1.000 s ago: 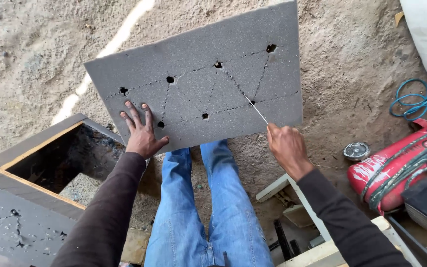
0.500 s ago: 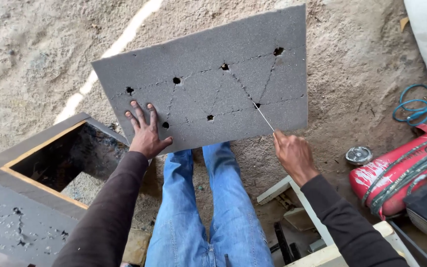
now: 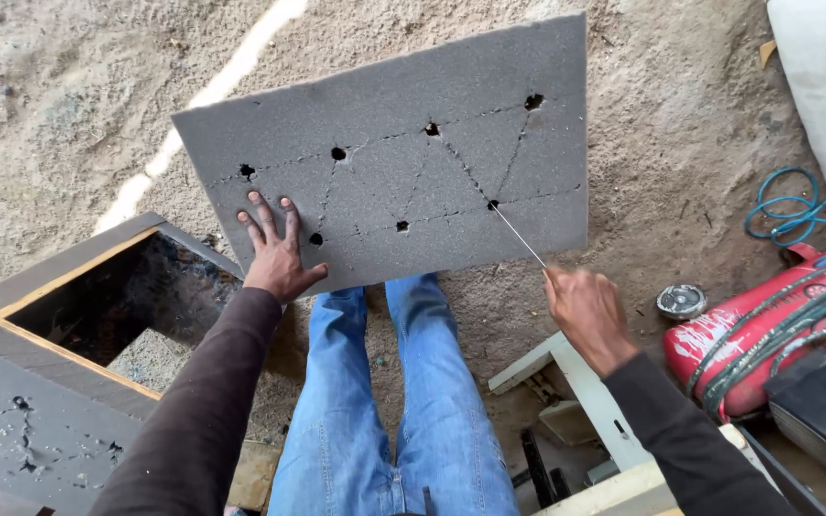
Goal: Marking a geometric pattern on a foam panel by drawing lines between pre-drilled holes using a pencil.
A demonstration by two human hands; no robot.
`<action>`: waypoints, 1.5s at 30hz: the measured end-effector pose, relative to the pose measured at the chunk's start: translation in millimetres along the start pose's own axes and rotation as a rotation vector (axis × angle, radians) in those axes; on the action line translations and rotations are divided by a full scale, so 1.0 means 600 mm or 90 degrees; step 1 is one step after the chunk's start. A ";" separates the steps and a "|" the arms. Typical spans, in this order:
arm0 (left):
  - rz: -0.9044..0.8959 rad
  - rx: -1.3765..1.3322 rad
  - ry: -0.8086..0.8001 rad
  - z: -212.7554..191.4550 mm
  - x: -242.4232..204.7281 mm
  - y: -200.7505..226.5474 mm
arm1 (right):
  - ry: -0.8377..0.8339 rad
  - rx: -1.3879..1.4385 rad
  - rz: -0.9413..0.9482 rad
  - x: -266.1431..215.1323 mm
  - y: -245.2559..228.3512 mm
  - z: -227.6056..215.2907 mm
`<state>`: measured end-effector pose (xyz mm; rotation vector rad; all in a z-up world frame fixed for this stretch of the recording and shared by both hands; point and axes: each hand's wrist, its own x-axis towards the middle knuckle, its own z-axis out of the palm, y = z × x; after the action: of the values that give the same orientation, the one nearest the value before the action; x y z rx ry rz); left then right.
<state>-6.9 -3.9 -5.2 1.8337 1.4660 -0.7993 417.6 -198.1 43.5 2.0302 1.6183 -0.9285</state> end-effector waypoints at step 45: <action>0.093 0.082 0.082 -0.003 0.001 -0.026 | 0.218 0.367 0.268 0.143 -0.428 -0.099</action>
<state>-21.7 0.6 -6.4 2.0969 1.3662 -0.7294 196.9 -30.9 52.3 2.9104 1.0499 -1.0014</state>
